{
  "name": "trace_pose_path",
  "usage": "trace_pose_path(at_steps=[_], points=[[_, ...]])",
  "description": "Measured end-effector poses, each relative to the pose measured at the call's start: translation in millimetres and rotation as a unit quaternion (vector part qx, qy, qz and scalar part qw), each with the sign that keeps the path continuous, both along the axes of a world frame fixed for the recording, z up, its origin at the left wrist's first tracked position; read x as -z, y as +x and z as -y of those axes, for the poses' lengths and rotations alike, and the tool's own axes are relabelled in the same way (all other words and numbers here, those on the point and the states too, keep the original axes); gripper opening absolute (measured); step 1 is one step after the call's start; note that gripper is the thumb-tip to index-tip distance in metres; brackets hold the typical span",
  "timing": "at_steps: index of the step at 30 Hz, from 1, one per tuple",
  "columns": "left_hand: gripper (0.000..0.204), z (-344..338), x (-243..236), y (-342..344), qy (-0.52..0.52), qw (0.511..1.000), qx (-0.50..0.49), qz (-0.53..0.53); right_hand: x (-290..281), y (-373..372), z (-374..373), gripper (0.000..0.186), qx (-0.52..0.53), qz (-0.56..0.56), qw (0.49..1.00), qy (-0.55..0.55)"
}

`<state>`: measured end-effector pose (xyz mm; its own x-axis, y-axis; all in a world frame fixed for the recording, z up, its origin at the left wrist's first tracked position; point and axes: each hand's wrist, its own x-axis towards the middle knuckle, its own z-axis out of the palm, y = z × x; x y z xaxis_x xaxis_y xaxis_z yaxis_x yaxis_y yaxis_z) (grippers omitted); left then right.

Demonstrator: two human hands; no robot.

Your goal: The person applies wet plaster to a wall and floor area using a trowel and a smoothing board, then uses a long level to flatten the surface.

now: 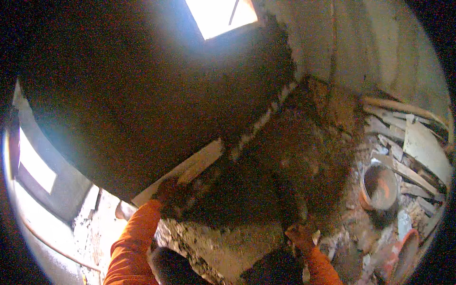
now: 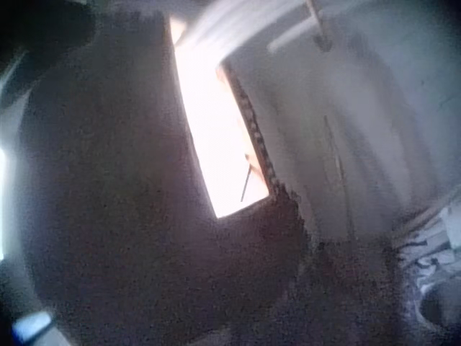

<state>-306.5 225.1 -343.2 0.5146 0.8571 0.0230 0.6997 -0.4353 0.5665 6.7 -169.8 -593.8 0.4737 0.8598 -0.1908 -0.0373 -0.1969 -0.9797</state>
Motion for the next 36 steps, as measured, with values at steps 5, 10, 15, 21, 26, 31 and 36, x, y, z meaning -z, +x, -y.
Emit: trace_pose_path(at_steps=[5,10,15,21,26,31,36], points=[[0.049,27,89,-51,-0.075,0.997,0.011,-0.007,-24,-11,-40,0.031,-0.200,0.058,0.958,-0.196],[0.047,83,44,-57,-0.061,0.996,-0.050,-0.048,16,-14,-146,0.044,-0.148,0.356,0.900,-0.206],[0.039,112,32,-74,-0.020,0.994,-0.090,-0.051,36,-31,-265,0.032,-0.163,0.553,0.787,-0.220],[0.028,118,48,-132,0.032,0.983,-0.151,-0.102,45,-69,-269,0.025,-0.232,0.602,0.764,0.014],[0.027,107,46,-107,0.058,0.992,-0.094,-0.062,68,67,-277,0.051,-0.104,0.499,0.838,-0.193],[0.028,106,58,-118,0.057,0.993,-0.093,-0.046,10,-38,-308,0.033,-0.279,0.070,0.924,-0.250],[0.029,103,57,-110,0.048,0.995,-0.078,-0.034,46,-63,-277,0.032,-0.275,-0.286,0.892,-0.215]])
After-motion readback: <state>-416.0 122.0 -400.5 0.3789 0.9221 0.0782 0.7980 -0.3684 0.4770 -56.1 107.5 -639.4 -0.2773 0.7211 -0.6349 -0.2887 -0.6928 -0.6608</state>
